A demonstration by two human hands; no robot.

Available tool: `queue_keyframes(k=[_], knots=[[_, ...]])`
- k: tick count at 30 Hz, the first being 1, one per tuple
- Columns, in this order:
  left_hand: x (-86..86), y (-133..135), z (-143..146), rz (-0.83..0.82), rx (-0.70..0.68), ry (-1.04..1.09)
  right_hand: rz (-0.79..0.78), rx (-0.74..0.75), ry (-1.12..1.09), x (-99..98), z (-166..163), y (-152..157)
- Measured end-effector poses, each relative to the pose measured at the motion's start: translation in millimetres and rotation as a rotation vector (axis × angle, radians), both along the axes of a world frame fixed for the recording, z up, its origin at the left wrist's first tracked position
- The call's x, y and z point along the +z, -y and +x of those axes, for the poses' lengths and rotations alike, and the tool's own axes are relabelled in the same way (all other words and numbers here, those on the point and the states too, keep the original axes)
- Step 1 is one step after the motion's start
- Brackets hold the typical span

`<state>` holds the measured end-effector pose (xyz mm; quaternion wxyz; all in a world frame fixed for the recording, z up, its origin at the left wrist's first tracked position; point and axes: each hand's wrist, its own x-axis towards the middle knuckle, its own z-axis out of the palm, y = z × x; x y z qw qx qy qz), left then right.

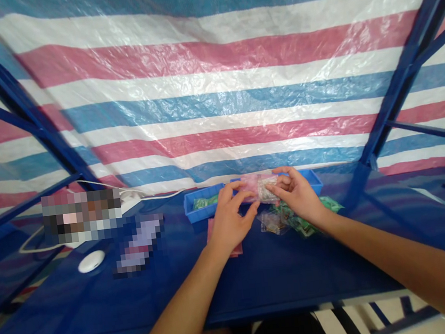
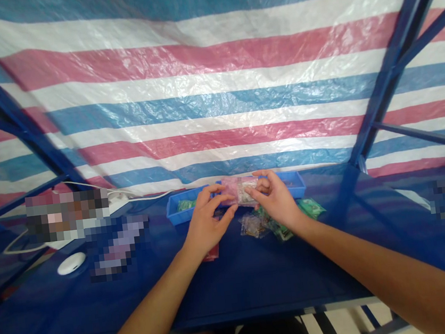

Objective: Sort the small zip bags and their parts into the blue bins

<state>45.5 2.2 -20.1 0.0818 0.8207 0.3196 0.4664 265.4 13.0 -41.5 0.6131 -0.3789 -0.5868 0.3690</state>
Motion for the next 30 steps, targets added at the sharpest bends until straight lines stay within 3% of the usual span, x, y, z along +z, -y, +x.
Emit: queue_keyframes(k=[5,9,16,24,30], knots=[[-0.9,-2,-2,-0.029,0.023,-0.041,0.083,-0.098,0.157,7.6,19,-27],[-1.6,0,0,-0.053,-0.050,-0.104,-0.028,-0.034,0.371,17.0,27,-61],[-5.0,1,2,-0.055,-0.097,-0.176,0.011,-0.037,0.721,21.4,16,-103],[-4.2,0,1,-0.050,-0.092,-0.185,0.145,-0.122,0.984,28.7,8,-96],[-6.3,-1,2,-0.045,-0.088,-0.192,0.158,-0.048,1.097,28.1,7,-84]])
